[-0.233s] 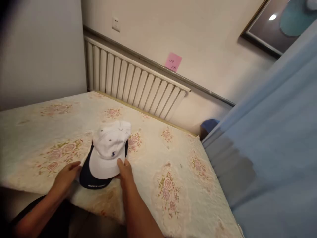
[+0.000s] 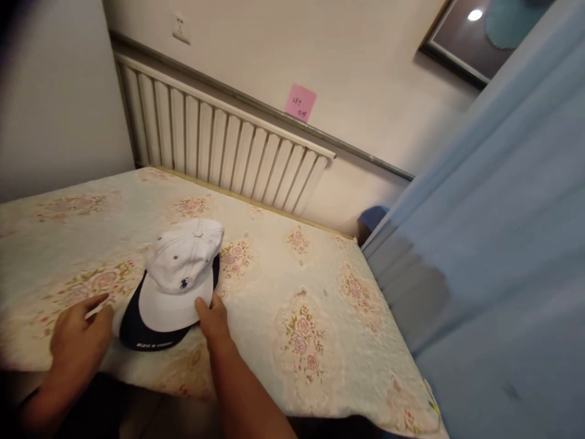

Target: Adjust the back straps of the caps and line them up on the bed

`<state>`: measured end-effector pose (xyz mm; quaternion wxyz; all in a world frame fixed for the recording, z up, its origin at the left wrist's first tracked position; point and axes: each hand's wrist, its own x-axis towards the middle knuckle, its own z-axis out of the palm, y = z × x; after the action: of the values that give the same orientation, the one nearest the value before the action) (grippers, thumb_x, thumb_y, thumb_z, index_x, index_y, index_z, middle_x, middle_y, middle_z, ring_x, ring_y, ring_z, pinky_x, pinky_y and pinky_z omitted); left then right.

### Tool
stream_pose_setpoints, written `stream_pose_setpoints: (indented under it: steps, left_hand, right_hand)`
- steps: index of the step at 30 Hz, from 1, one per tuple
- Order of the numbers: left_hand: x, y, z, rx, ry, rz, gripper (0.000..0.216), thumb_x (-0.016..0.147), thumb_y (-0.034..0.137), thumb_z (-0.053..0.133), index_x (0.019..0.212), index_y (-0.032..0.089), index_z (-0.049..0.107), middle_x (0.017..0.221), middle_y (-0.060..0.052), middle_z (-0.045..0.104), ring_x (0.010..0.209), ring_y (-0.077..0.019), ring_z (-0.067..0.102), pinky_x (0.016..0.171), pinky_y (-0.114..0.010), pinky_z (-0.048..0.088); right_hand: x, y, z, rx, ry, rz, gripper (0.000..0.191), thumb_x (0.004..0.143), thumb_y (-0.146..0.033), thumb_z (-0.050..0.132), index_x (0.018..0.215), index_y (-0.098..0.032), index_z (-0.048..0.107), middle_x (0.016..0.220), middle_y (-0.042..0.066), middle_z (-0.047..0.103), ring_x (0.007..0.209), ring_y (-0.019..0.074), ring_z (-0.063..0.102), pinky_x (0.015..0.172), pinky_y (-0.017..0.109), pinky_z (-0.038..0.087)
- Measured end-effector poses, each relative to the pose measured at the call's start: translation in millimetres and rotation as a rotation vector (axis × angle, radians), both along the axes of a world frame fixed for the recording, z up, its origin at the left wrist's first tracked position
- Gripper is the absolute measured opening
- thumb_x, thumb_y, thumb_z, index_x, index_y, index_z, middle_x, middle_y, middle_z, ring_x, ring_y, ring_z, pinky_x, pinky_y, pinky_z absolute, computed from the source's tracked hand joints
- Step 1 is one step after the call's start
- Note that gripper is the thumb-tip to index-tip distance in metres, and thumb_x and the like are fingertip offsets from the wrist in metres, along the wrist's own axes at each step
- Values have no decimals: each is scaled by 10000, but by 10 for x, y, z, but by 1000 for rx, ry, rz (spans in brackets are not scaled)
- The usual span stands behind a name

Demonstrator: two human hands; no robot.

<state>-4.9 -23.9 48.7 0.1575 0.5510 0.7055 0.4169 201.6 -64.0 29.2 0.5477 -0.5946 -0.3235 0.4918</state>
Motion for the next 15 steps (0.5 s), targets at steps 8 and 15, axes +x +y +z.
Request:
stream_pose_setpoints:
  steps: [8, 15]
  left_hand:
    - [1123, -884, -1, -172, -323, -704, 309, 788, 478, 459, 869, 216, 600, 748, -23, 664, 708, -216, 635, 711, -312, 494]
    - [1880, -882, -121, -317, -329, -773, 531, 864, 590, 213, 677, 210, 534, 545, 10, 557, 496, -172, 520, 545, -299, 424]
  right_hand:
    - [644, -751, 13, -1, -117, -228, 327, 771, -478, 569, 711, -158, 600, 651, 23, 644, 512, 126, 601, 475, 228, 445]
    - [1360, -1340, 49, -18, -244, -509, 500, 836, -608, 396, 502, -240, 455, 392, -30, 438, 382, 145, 420, 440, 298, 346]
